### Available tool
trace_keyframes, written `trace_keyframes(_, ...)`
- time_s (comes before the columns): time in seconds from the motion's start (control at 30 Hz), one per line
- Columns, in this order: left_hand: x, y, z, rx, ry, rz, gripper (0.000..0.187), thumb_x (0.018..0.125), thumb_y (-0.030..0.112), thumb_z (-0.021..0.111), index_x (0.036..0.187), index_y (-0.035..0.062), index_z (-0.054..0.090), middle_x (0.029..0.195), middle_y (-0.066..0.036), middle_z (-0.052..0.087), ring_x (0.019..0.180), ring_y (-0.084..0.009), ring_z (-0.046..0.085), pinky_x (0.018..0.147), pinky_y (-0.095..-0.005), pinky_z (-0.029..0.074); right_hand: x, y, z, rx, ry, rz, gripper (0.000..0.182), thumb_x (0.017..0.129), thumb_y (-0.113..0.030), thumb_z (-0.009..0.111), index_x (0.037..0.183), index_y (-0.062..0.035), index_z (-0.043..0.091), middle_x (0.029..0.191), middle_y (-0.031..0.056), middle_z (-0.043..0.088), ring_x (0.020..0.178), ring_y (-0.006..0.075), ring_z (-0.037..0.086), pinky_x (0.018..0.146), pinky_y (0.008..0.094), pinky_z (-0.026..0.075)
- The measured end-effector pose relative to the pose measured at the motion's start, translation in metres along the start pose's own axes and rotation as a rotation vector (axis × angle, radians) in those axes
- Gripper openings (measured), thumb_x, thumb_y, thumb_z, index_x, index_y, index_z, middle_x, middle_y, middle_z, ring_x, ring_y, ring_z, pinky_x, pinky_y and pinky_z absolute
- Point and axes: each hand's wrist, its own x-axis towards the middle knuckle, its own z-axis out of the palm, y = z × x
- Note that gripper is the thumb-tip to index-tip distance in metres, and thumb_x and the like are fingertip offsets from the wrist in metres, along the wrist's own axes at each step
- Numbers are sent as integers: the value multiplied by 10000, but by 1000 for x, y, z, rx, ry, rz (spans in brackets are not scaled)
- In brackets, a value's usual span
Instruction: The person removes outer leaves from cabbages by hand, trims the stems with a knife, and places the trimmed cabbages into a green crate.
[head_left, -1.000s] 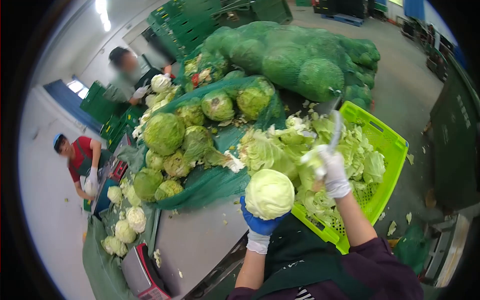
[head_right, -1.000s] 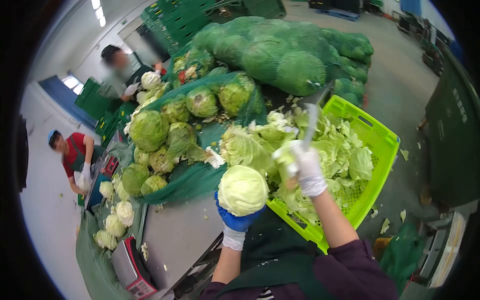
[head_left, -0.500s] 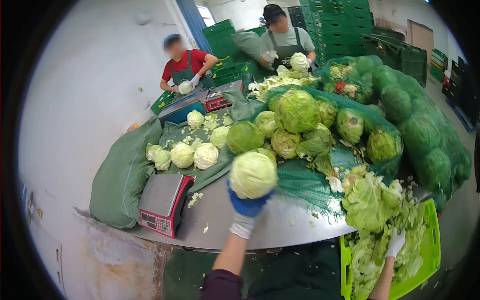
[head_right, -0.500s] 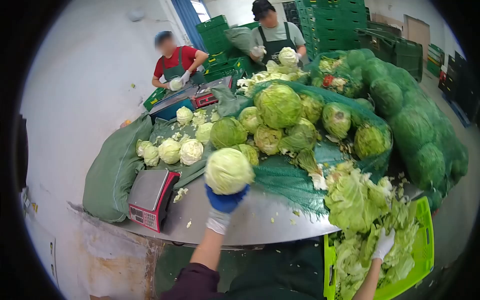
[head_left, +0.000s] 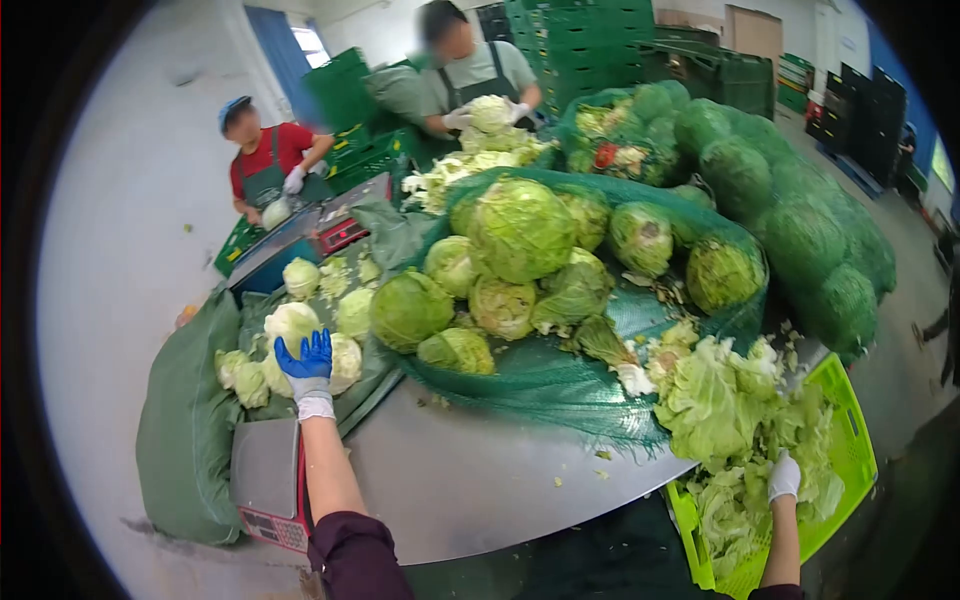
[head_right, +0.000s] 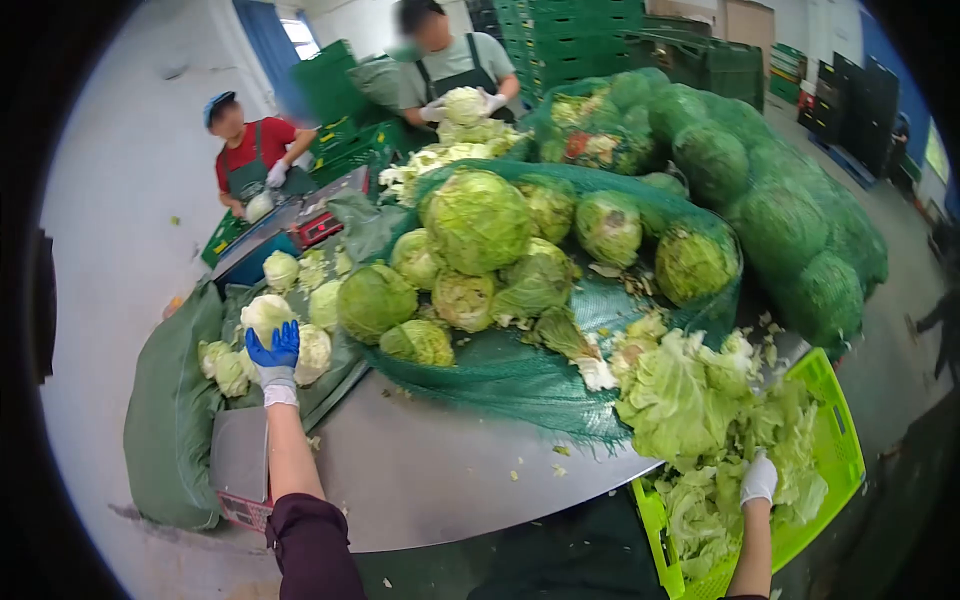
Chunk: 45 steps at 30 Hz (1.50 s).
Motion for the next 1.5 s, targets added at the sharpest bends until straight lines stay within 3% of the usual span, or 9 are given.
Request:
trace_keyframes(0.13, -45, -80, 33, 594, -619, -34, 464, 956, 306, 482, 1400, 219, 376, 1404, -162, 361, 1279, -333, 398, 1019, -518, 403, -21, 1, -14, 25, -17, 62, 376, 800, -179, 669, 1095, 27, 558, 906, 246, 647, 882, 407, 614, 769, 467, 482)
trace_keyframes(0.33, -72, -201, 120, 1289, -845, 188, 442, 975, 322, 470, 1400, 217, 412, 1345, -78, 453, 1210, -229, 482, 934, -397, 435, -22, 40, -36, -21, -57, -16, 361, 751, -244, 701, 1003, -2, 609, 910, 217, 660, 870, 391, 627, 769, 466, 493)
trace_keyframes(0.53, -18, -296, 151, 1536, -1127, 653, 473, 956, 257, 529, 1378, 69, 428, 1353, -79, 474, 1254, -181, 448, 1044, -298, 332, -63, 16, -146, -85, -188, -43, 472, 809, -421, 639, 953, 27, 613, 819, 255, 646, 789, 411, 634, 702, 483, 495)
trace_keyframes(0.63, -36, -322, 133, 1027, -1071, 175, 471, 951, 239, 539, 1375, 68, 427, 1352, -72, 472, 1260, -178, 436, 1068, -297, 323, -79, -36, -173, 50, -153, -89, 591, 889, -532, 499, 1010, 41, 576, 776, 261, 640, 750, 421, 632, 684, 496, 493)
trace_keyframes(0.73, -117, -312, 122, 1032, -979, 277, 457, 931, 184, 572, 1349, 48, 449, 1381, -57, 435, 1285, -180, 400, 1062, -301, 333, -72, -95, -149, 211, -27, -179, 524, 951, -465, 424, 848, 26, 575, 713, 255, 628, 699, 420, 631, 639, 488, 503)
trace_keyframes(0.97, -209, -293, 41, 1309, -1273, 1027, 548, 768, 184, 698, 1266, 21, 536, 1408, -137, 392, 1315, -298, 354, 1098, -408, 251, -39, -182, -100, 347, -113, -412, 538, 962, -445, 400, 836, 34, 611, 762, 265, 639, 744, 431, 629, 692, 489, 496)
trace_keyframes(1.2, -293, -314, -26, 1660, -1962, 1600, 446, 764, 415, 712, 1190, 385, 583, 1481, -3, 344, 1353, -349, 302, 1072, -650, 175, -22, -64, -68, 229, 157, 49, 555, 989, -436, 340, 832, -3, 648, 789, 216, 669, 757, 366, 665, 677, 453, 530)
trace_keyframes(1.37, -364, -345, -30, 1773, -2398, 1188, 334, 831, 269, 605, 1164, 254, 608, 1371, -8, 477, 1311, -261, 386, 1108, -547, 198, -18, 72, -63, 255, 174, 322, 612, 990, -419, 285, 832, 25, 675, 853, 261, 654, 832, 424, 631, 776, 495, 491)
trace_keyframes(1.5, -377, -384, -13, 1636, -2367, 1034, 337, 805, 251, 609, 1134, 182, 635, 1312, -62, 520, 1241, -272, 451, 1100, -506, 238, -30, 134, -83, 322, 161, 338, 578, 960, -446, 378, 810, 34, 664, 813, 250, 660, 790, 413, 636, 749, 483, 492)
